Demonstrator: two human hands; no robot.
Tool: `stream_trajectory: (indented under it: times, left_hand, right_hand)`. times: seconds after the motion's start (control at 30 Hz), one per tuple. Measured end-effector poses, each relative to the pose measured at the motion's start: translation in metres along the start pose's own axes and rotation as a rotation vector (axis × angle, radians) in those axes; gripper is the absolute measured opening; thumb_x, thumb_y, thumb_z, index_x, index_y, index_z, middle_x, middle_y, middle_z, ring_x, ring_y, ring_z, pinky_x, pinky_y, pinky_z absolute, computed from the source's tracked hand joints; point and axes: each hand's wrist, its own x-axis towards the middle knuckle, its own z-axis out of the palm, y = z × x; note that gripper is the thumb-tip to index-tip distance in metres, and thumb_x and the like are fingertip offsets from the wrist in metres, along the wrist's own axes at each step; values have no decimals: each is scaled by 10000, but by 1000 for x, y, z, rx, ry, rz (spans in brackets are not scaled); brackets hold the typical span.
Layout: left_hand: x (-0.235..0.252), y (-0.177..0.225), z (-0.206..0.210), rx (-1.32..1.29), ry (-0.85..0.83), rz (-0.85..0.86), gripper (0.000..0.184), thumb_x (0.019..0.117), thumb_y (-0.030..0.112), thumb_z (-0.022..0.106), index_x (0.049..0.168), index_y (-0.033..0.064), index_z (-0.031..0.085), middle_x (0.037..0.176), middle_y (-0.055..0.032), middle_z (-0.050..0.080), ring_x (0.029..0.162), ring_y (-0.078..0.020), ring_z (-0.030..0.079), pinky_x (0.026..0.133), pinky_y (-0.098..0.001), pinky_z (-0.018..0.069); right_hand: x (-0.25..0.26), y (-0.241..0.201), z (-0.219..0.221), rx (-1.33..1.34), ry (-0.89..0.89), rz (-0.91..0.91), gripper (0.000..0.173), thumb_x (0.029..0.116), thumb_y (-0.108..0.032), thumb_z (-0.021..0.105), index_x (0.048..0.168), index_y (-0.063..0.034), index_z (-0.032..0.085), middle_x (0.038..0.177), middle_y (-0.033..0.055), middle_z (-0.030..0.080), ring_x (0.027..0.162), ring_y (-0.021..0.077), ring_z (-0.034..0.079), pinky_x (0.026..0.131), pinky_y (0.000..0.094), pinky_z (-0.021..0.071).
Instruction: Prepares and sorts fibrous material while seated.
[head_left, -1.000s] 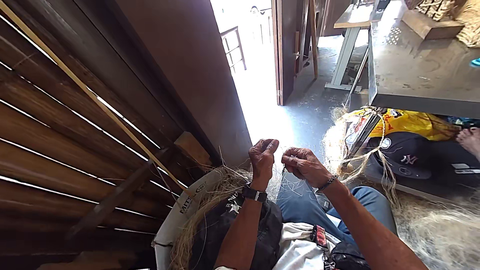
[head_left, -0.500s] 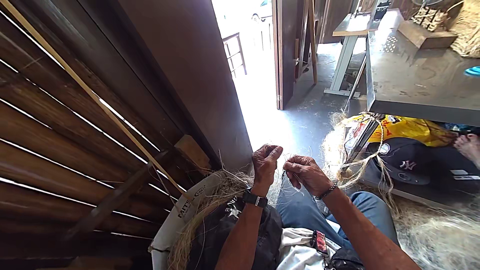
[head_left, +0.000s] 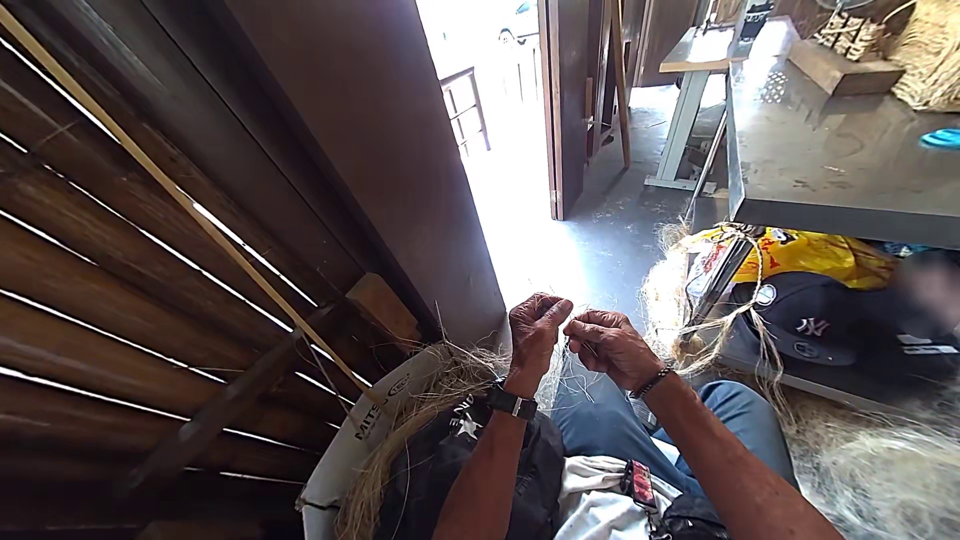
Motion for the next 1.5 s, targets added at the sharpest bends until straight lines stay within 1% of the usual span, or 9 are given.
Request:
stream_trajectory:
  times: [0.17,0.3,0.43,0.6,0.83,1.1,1.2,1.27,1.5]
  left_hand:
    - [-1,-2,0,23,-12,4,118,911,-31,659,812,16,703,640,-1,611,451,-20,413,418,-182,336]
    - [-3,-2,1,30,-32,-10,111,914,-42,657,823,2,703,658,-16,649,471,-24,469,440,-178,379]
    - [-3,-3,1,44,-39,-16,126,917,-40,655,807,7,694,655,-18,650,471,-21,474,438,-176,374]
    - [-3,-4,1,62,-25,-22,126,922,-22,656,813,21,702,639,7,627,447,-11,427,414,-175,339]
    - [-2,-7,0,37,-4,-27,114,921,-10,665,822,26,709,640,9,612,443,-16,407,414,-179,333]
    - [-5,-9,-5,5,-8,-39,123,916,-12,667,804,33,696,619,17,601,440,-12,410,415,-179,336]
    - [-5,-12,-8,13,-12,-43,128,916,-1,667,796,38,685,596,23,572,436,-15,397,416,-183,329]
    - [-6,-14,-9,16,-19,-37,134,916,-1,661,790,41,679,589,26,563,432,-12,390,415,-180,324]
    - [-8,-17,-9,5,-51,-48,133,929,-10,635,810,28,681,626,5,617,441,-5,418,415,-169,328]
  right_hand:
    - [1,1,1,-2,11,-21,171,1032,-58,559,957,30,685,700,89,694,440,64,540,391,187,426]
    - [1,1,2,30,41,-54,165,1031,-54,568,951,35,682,693,88,690,434,58,533,384,181,420]
    - [1,2,1,17,47,-72,163,1026,-50,576,941,33,687,683,83,685,434,52,521,385,178,407]
    - [2,5,0,-37,80,-108,157,1006,-51,584,904,-1,694,597,-1,571,408,15,410,366,162,324]
    - [-2,3,-1,-50,61,-123,173,1010,-71,558,908,-25,690,550,-44,487,396,7,356,361,164,294]
    - [-1,9,7,14,104,-123,176,1021,-60,540,915,-11,672,548,-29,488,394,16,378,363,167,325]
    - [0,12,8,6,107,-110,178,1031,-58,542,915,11,657,596,28,574,404,42,451,367,181,387]
    - [0,15,8,-10,111,-117,178,1025,-51,555,904,17,666,619,38,599,415,38,455,372,175,372]
    - [0,21,5,-59,152,-146,140,985,-70,620,889,-23,711,566,-28,527,406,7,379,366,167,304]
